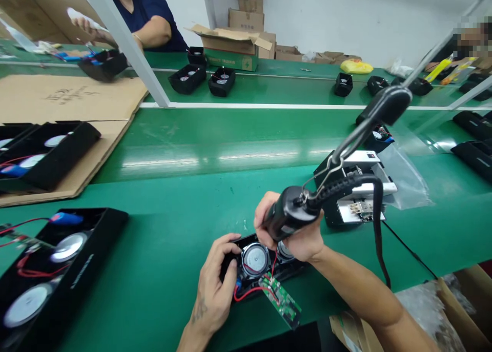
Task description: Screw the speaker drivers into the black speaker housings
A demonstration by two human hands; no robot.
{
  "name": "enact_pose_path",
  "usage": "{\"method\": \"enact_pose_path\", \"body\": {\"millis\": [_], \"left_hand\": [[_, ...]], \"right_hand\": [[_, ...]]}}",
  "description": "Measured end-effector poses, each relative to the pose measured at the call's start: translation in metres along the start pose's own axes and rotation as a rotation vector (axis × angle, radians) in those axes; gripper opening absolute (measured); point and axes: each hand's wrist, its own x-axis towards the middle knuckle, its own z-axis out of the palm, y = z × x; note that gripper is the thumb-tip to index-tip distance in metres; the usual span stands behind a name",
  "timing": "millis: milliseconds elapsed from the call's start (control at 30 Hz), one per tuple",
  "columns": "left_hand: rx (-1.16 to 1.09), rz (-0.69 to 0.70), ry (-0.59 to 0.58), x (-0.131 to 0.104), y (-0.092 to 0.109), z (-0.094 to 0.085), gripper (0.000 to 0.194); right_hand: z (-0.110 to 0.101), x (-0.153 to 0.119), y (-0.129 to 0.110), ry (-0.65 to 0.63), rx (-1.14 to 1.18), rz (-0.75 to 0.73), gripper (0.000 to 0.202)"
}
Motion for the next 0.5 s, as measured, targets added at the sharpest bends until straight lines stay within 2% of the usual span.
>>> {"method": "enact_pose_path", "body": {"millis": [100,367,500], "left_hand": [[-0.006,0.003,0.001,0.001,-0.002,-0.001,0.014],[0.010,0.013,0.000,0.001,-0.003,-0.001,0.014],[0.027,0.028,0.001,0.002,-0.004,-0.001,0.014]], "right_hand": [[0.003,0.002,0.000,-0.013,0.003,0.035,0.082],[0.010,0.008,0.000,0.067,-0.062,-0.040,0.087],[0.012,0.006,0.001,0.074,-0.052,-0.048,0.083]]}}
